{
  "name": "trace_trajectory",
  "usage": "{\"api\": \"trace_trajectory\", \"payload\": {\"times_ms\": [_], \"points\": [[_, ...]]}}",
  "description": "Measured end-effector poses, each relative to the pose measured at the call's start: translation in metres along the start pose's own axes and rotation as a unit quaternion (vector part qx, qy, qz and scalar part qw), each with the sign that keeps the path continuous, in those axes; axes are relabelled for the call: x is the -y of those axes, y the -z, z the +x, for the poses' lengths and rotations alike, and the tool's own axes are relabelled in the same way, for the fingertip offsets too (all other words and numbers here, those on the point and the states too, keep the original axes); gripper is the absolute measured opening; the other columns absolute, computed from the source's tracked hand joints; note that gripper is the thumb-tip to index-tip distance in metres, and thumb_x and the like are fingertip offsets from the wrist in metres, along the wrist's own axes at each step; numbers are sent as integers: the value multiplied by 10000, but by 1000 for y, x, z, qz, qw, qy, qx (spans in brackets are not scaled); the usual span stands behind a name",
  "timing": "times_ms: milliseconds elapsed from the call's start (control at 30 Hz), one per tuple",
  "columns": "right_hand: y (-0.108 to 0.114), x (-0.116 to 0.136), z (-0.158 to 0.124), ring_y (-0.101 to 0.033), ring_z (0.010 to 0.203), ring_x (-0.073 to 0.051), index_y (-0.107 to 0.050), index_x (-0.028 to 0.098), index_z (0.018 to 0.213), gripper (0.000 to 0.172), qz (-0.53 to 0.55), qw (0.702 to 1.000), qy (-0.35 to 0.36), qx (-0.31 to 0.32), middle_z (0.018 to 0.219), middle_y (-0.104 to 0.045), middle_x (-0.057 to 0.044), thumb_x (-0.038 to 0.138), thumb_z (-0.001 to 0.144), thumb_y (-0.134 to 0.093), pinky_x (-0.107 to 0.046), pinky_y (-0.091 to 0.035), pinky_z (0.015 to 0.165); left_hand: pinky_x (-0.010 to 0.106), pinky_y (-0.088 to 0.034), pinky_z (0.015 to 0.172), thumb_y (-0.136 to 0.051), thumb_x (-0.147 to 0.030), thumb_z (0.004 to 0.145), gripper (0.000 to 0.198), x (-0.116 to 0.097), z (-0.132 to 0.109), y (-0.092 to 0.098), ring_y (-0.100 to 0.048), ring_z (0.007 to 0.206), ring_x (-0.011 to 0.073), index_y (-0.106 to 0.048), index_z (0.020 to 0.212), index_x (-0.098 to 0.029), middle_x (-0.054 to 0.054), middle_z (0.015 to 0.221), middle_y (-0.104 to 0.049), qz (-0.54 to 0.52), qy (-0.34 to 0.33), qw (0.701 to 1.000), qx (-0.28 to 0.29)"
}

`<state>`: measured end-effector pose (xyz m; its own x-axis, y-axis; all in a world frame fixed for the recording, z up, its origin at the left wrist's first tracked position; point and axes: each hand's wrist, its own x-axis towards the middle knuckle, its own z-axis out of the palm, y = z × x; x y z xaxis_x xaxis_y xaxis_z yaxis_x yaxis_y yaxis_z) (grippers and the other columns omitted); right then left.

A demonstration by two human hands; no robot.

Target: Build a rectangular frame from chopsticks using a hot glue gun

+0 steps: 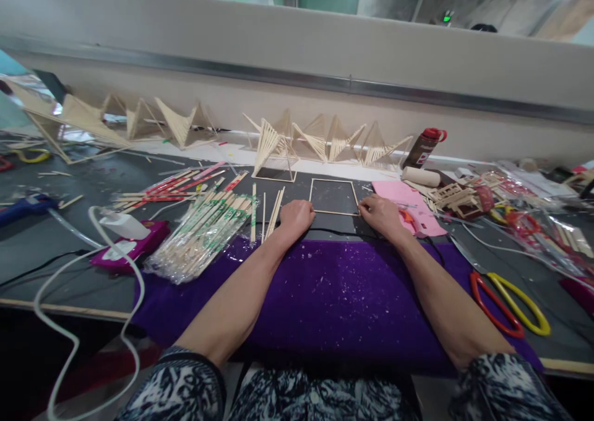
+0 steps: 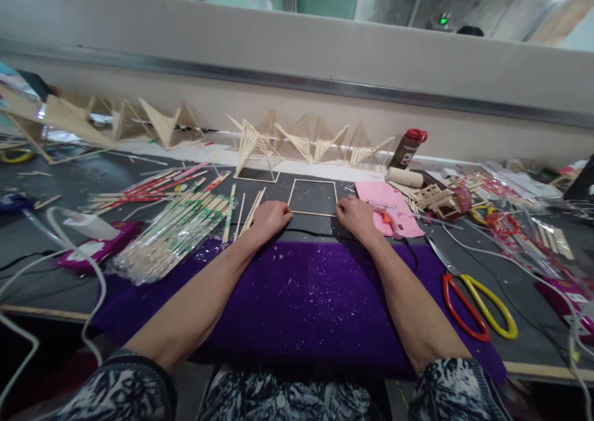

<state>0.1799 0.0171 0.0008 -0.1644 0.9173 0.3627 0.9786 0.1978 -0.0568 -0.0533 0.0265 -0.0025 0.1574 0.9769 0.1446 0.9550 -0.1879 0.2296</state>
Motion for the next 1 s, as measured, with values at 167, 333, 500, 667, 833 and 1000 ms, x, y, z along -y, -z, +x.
{"api": "trace_trajectory", "payload": {"times_ms": [167, 333, 500, 667, 833, 1000], "points": [[0, -2, 2, -578, 786, -161, -679, 188, 855, 287, 31, 1000, -3, -3, 881, -657, -55, 283, 835, -408, -243, -359, 633, 347, -436, 723, -463, -242, 764, 250, -3, -2, -2, -617, 836, 271, -682, 820, -135, 144, 846, -676, -14, -28, 999, -17], [10, -4, 5, -589, 793, -137, -684, 185, 866, 256, 87, 995, 31, 31, 876, -681, -26, 248, 807, -444, -217, -382, 667, 255, -422, 690, -451, -247, 793, 218, -2, 0, -2, -606, 792, 175, -640, 880, -182, 54, 858, -679, -80, -60, 994, -48], [22, -7, 4, -594, 702, -120, -703, 221, 871, 222, 115, 956, 137, 231, 815, -697, 10, 201, 707, -554, -195, -379, 600, 208, -411, 653, -502, -173, 736, 184, 0, 3, -2, -592, 749, 132, -636, 861, -177, 20, 827, -677, -132, -76, 987, -56], [21, -1, 0, -598, 800, -137, -690, 210, 927, 241, 55, 955, 155, 245, 900, -692, -20, 231, 738, -542, -200, -379, 658, 214, -413, 640, -545, -181, 695, 206, -2, 3, -3, -584, 730, 138, -642, 877, -175, 19, 806, -670, -165, -87, 981, -62], [16, 14, -3, -599, 785, -154, -680, 185, 888, 212, 16, 962, 142, 232, 866, -687, -58, 212, 761, -512, -215, -364, 638, 228, -410, 633, -534, -218, 715, 193, -5, -1, -2, -580, 719, 146, -655, 862, -186, 20, 797, -670, -166, -107, 979, -45], [16, 29, -8, -605, 805, -182, -665, 181, 921, 256, -10, 966, 135, 221, 891, -682, -89, 132, 727, -505, -235, -356, 642, 242, -422, 682, -522, -228, 730, 199, -11, -6, 0, -587, 772, 157, -663, 868, -198, 24, 849, -676, -138, -117, 983, -14]]}}
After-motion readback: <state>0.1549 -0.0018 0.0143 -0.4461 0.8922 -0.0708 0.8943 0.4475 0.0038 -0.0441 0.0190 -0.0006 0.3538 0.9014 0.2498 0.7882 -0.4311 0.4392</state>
